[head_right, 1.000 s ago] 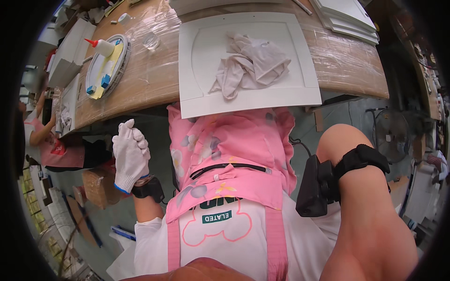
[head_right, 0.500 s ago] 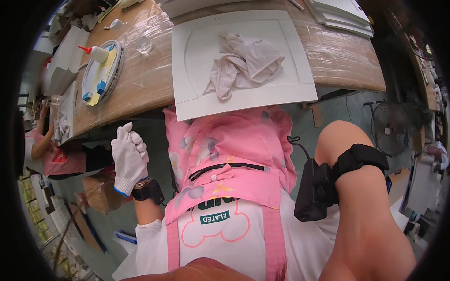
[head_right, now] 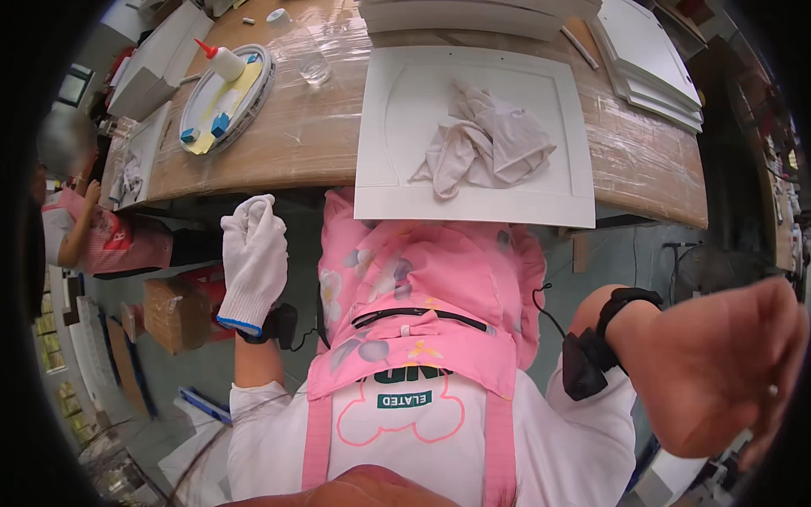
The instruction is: Cleaning and inspecting white cabinet door panels at a workbench.
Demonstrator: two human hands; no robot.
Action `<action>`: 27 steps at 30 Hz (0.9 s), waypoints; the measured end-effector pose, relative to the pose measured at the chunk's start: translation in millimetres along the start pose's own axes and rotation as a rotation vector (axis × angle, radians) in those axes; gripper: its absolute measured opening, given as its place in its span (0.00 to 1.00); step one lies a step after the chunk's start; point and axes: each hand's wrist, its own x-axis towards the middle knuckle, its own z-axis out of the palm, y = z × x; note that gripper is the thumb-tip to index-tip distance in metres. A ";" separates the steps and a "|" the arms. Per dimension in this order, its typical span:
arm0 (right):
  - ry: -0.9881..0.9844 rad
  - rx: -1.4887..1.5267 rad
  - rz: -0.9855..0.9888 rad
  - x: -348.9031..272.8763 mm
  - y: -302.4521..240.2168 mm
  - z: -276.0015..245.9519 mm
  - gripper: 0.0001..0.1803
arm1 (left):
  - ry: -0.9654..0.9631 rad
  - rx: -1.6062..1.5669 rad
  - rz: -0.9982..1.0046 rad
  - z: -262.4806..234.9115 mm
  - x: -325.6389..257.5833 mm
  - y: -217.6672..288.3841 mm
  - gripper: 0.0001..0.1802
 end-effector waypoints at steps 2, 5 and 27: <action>0.039 0.101 0.764 -74.9 30.1 25.5 0.10 | 0.162 0.240 0.087 -0.8 4.4 0.0 0.07; -0.467 0.066 1.575 -164.6 51.7 28.0 0.08 | 0.156 0.359 0.214 23.7 6.9 17.4 0.08; -0.296 0.472 2.263 -263.9 43.8 63.9 0.22 | -0.222 -0.218 0.152 37.3 20.3 17.2 0.12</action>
